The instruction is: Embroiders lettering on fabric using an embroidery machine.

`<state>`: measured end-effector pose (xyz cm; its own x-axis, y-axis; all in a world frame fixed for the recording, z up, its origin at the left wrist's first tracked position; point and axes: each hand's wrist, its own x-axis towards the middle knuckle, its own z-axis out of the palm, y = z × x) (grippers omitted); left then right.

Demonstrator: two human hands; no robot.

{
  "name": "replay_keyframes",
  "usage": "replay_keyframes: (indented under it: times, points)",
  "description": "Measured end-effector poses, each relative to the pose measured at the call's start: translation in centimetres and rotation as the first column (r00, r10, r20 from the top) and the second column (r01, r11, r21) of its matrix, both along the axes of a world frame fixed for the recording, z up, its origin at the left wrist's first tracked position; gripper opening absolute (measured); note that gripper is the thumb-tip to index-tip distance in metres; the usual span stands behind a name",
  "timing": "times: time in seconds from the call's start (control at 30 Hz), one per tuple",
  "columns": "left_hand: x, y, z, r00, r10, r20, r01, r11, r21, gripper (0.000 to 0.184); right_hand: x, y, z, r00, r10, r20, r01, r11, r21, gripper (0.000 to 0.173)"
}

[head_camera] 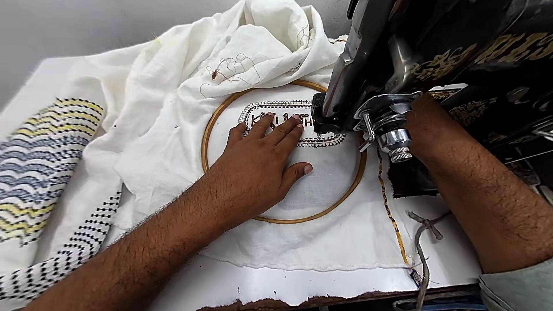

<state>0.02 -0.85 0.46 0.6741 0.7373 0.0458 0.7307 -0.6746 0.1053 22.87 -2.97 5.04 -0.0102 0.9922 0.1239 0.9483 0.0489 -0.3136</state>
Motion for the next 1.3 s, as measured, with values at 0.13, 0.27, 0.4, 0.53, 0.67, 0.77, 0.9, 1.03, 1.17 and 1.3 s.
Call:
replay_keyframes:
  times: [0.13, 0.27, 0.4, 0.53, 0.67, 0.77, 0.9, 1.03, 1.17, 1.3]
  points:
    - [-0.05, -0.01, -0.05, 1.000, -0.004, -0.010, 0.004, 1.000, 0.003, 0.070, 0.04, 0.24, -0.01, 0.999, -0.020, -0.029, 0.019, 1.000, -0.014, 0.021]
    - [0.04, 0.05, -0.08, 1.000, -0.003, 0.010, 0.003, 1.000, 0.006, 0.070, 0.29, 0.23, -0.33, 0.999, 0.029, 0.039, -0.030, 0.999, 0.014, 0.023]
    - [0.20, 0.07, -0.18, 1.000, 0.004, 0.018, -0.004, 1.000, 0.002, 0.070, -0.05, 0.34, -0.18, 1.000, 0.014, 0.013, -0.014, 0.999, 0.047, 0.023]
    - [0.30, 0.09, -0.27, 1.000, -0.001, 0.023, 0.001, 1.000, 0.008, 0.069, 0.17, 0.60, -0.25, 0.999, 0.030, 0.024, -0.032, 0.998, 0.062, 0.025]
    - [0.25, 0.04, -0.28, 1.000, -0.010, 0.019, 0.009, 1.000, 0.015, 0.070, 0.39, 0.90, -0.39, 1.000, 0.010, -0.028, -0.008, 0.998, 0.067, 0.023]
    - [0.22, 0.09, -0.25, 1.000, -0.006, 0.014, 0.006, 1.000, 0.012, 0.070, 0.13, 0.66, -0.10, 1.000, -0.003, -0.007, 0.003, 0.999, 0.041, 0.024]
    - [0.26, 0.27, -0.28, 0.999, -0.003, 0.038, 0.003, 1.000, 0.003, 0.070, -0.35, 0.39, 0.30, 0.998, -0.041, 0.039, 0.042, 0.999, -0.029, 0.025]
    - [0.30, 0.25, -0.22, 1.000, 0.003, 0.031, -0.003, 1.000, 0.002, 0.070, -0.44, 0.30, 0.54, 0.993, -0.049, 0.111, 0.061, 0.993, -0.106, 0.026]
    - [0.32, 0.24, -0.24, 0.999, -0.007, 0.033, 0.007, 1.000, 0.002, 0.069, -0.13, 0.34, 0.38, 0.993, -0.013, 0.116, 0.023, 0.996, -0.085, 0.025]
    - [0.31, 0.24, -0.28, 0.999, -0.007, 0.035, 0.007, 1.000, 0.002, 0.070, -0.21, 0.36, 0.44, 0.995, -0.026, 0.100, 0.034, 0.996, -0.084, 0.026]
